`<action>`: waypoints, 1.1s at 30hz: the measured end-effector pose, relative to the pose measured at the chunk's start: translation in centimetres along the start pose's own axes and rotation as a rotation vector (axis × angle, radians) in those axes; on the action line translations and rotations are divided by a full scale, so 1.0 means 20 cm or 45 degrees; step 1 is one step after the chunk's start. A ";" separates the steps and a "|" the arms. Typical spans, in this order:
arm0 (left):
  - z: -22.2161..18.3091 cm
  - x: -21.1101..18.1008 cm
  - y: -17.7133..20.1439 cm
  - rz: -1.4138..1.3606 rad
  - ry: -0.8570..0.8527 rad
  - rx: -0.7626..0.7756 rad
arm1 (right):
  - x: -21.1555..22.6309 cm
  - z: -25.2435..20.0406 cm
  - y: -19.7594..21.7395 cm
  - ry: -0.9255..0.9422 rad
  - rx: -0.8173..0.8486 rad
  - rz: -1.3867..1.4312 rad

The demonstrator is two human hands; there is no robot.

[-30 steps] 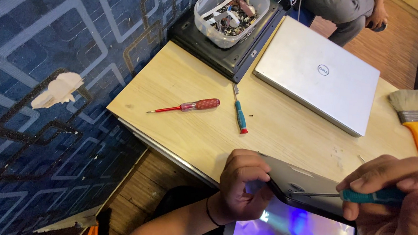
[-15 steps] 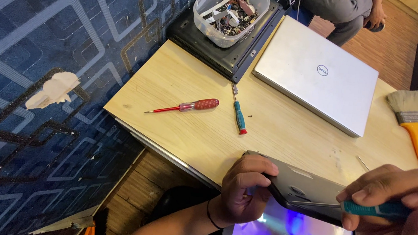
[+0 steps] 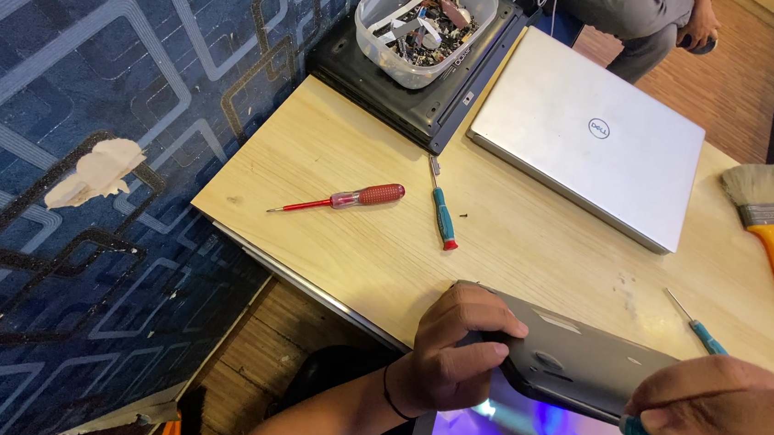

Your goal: Disassembling a laptop by removing screws and prying open the casing to access internal components.

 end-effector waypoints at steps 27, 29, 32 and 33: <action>0.00 0.02 -0.04 0.129 -0.091 0.103 | -0.07 -0.04 0.01 -0.143 0.922 0.236; 0.00 0.02 -0.05 0.159 -0.079 0.114 | -0.10 -0.10 -0.01 -0.369 0.967 -0.033; 0.01 0.02 -0.06 0.154 -0.076 0.132 | -0.17 -0.16 0.00 -0.448 1.129 -0.074; 0.01 0.02 -0.06 0.159 -0.083 0.130 | -0.11 -0.13 -0.02 -0.442 1.128 -0.080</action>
Point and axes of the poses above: each hand's wrist, its own z-axis towards the middle knuckle, its own y-axis out of the back of the hand, x = y × z, the point moved 4 cm from there along z, towards the middle knuckle, and after that the axes turned 9 degrees about x, right-handed, at the moved point
